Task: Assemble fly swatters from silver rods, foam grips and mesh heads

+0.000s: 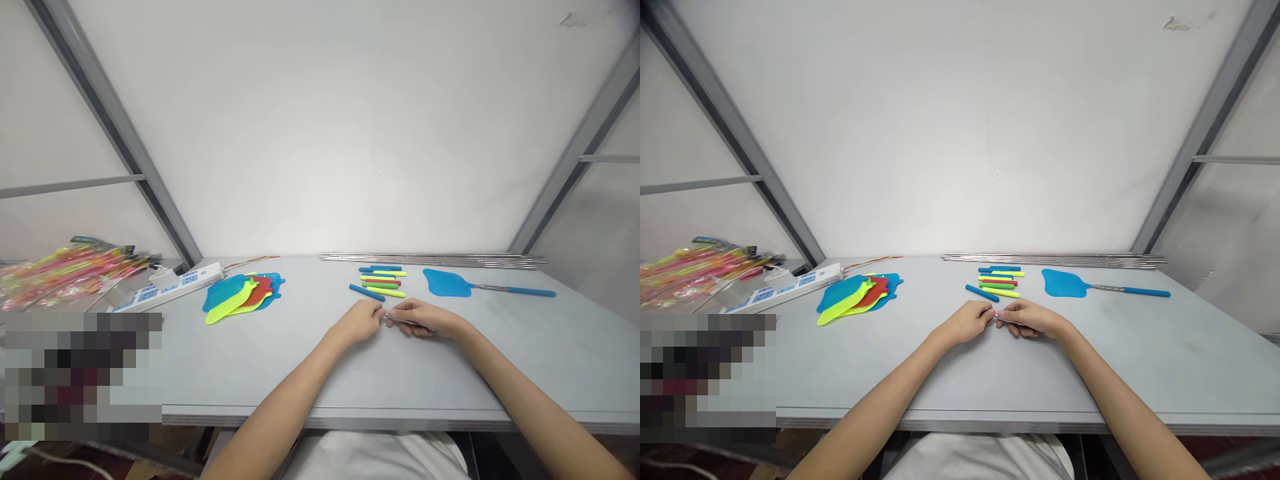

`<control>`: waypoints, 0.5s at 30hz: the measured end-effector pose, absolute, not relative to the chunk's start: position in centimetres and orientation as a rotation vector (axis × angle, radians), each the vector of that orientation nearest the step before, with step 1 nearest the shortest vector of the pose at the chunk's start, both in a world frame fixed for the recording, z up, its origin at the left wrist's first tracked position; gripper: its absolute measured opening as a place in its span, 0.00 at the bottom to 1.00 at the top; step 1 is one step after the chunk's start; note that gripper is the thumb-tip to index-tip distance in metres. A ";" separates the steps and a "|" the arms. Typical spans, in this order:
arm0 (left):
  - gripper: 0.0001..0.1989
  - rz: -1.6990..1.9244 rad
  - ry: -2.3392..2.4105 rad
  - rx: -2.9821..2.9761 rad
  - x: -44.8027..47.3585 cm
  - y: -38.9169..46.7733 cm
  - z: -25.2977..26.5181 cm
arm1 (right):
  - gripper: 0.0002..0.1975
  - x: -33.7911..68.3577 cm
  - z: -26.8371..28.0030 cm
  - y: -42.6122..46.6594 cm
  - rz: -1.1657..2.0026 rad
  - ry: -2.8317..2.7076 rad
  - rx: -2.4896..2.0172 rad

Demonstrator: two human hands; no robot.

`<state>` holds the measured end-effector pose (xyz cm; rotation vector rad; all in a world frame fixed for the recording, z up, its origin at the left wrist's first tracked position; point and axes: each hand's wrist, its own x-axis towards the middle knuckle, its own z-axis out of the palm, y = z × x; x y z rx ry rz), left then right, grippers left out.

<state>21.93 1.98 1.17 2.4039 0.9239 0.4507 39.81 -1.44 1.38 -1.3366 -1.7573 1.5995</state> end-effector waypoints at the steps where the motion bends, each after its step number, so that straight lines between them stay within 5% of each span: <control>1: 0.15 0.452 0.924 2.401 21.9 2.0 1.2 | 0.22 39.8 1.4 -1.5 1.598 -1.753 -1.336; 15: 0.14 0.510 0.938 2.465 22.2 1.9 1.3 | 0.21 39.8 1.7 -1.5 1.599 -1.727 -1.323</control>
